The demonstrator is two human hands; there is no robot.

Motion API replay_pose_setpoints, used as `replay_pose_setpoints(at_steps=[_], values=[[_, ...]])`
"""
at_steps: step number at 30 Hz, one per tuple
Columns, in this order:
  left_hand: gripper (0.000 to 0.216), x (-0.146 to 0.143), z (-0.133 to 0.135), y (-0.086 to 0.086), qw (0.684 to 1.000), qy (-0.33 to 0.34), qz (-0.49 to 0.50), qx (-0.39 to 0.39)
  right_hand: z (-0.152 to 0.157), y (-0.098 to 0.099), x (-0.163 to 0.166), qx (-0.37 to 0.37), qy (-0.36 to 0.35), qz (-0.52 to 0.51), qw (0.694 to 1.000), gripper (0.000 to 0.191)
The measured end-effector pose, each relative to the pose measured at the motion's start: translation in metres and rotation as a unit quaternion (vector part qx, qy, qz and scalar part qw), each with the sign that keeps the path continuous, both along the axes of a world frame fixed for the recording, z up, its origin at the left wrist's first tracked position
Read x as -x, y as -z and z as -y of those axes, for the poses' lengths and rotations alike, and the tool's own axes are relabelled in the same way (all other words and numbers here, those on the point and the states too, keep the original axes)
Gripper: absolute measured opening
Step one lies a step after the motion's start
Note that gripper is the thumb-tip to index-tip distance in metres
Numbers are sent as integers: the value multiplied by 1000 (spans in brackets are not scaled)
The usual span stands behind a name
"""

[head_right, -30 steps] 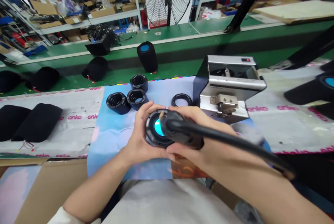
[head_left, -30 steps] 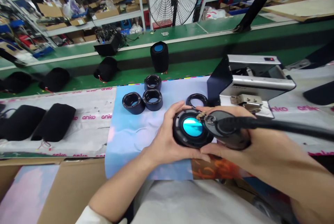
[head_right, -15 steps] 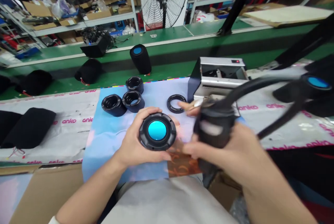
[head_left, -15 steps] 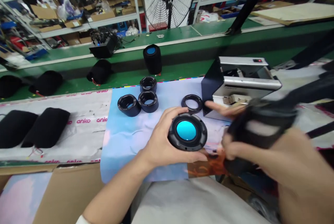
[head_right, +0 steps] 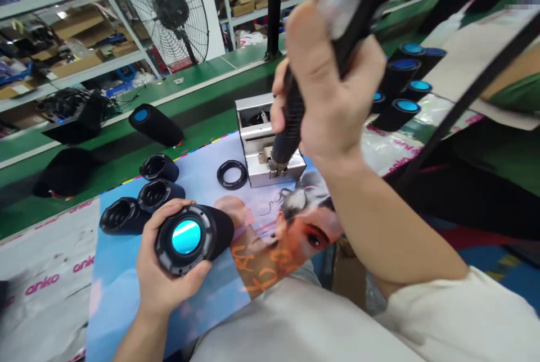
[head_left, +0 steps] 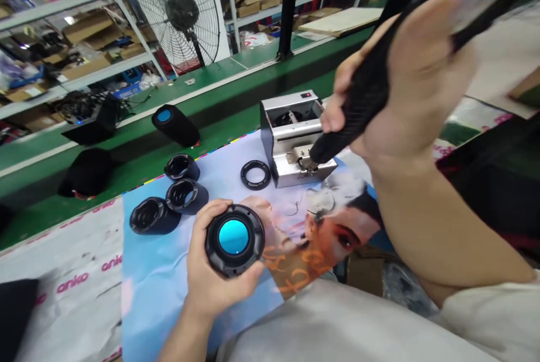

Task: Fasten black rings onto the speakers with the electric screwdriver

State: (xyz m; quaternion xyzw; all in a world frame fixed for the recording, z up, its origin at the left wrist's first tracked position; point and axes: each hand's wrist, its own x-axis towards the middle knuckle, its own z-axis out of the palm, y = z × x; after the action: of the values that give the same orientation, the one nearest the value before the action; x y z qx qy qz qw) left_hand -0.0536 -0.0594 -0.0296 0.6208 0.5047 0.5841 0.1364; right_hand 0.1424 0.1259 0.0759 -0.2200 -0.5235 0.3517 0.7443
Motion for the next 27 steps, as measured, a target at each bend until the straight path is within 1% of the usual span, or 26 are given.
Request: replay_pose_setpoints(at_steps=[3, 6, 9, 11, 12, 14, 17, 20, 22, 23, 26, 27], values=[[72, -6, -7, 0, 1000, 0, 7, -3, -9, 14, 8, -31, -14, -13, 999, 60], [74, -19, -22, -1, 999, 31, 15, 5, -19, 29, 1, -30, -45, 12, 998, 52], [76, -35, -40, -1, 998, 63, 23, 19, -22, 37, -6, -8, -109, 38, 993, 50], [76, -43, -49, -2, 997, 71, 28, 32, -20, 39, -6, 19, -157, 36, 987, 50], [76, -46, -52, -2, 996, 73, 31, 38, -18, 38, -5, 28, -170, 31, 985, 48], [75, -49, -55, -2, 995, 78, 37, 48, -12, 37, -3, 31, -163, 21, 986, 42], [76, -49, -54, -2, 994, 84, 46, 55, -5, 38, 0, 25, -129, 11, 991, 41], [77, -48, -52, -2, 993, 85, 57, 66, 1, 38, -2, 53, -134, 9, 989, 41], [75, -49, -51, -3, 991, 87, 66, 78, 7, 31, -5, 74, -146, 7, 986, 43], [75, -49, -51, -4, 990, 89, 69, 83, 11, 23, -7, 78, -138, 5, 987, 44], [73, -50, -51, -8, 989, 94, 70, 92, 28, -13, -10, 58, -73, 1, 996, 51], [72, -51, -51, -9, 989, 94, 69, 92, 33, -27, -10, 50, -75, 13, 996, 56]])
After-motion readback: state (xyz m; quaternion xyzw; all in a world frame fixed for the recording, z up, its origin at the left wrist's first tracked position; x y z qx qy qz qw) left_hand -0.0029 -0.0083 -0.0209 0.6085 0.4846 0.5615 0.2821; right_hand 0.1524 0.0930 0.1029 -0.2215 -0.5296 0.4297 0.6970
